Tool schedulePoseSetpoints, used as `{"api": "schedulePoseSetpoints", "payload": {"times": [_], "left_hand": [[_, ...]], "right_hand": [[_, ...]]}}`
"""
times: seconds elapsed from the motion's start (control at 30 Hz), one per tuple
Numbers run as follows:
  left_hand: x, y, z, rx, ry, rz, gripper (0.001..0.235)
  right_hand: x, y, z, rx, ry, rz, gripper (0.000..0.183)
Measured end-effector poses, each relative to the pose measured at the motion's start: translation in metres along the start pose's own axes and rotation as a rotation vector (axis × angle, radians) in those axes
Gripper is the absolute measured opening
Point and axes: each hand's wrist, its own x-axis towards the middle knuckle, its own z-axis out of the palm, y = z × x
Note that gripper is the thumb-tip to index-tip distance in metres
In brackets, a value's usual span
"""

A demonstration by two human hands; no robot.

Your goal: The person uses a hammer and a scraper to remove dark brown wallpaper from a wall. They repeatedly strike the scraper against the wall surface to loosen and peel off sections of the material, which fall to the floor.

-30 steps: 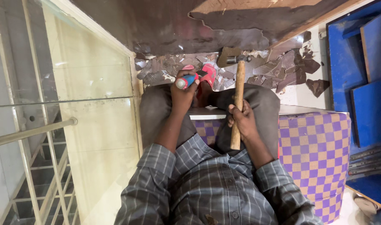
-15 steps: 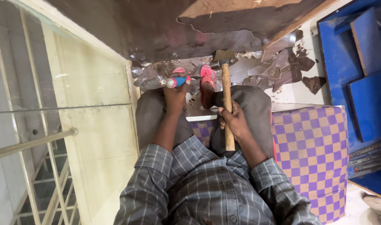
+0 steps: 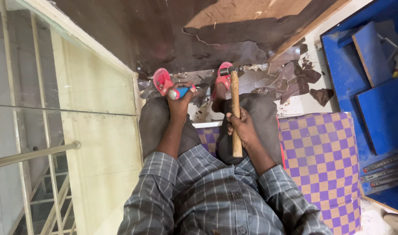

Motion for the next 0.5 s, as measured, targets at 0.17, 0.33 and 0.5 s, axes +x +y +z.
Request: {"api": "schedulePoseSetpoints", "payload": {"times": [0.17,0.33,0.5], "left_hand": [[-0.005,0.008,0.007,0.024,-0.056,0.111,0.022],[-0.009,0.012,0.016,0.032,0.044,0.038,0.023],[-0.005,-0.001,0.013,0.104,0.039,0.161,0.021]], "right_hand": [[0.001,0.013,0.010,-0.132,-0.026,-0.115,0.045],[-0.002,0.020,0.014,-0.275,-0.055,-0.138,0.040],[0.002,0.021,0.012,-0.245,-0.068,-0.144,0.035]]}}
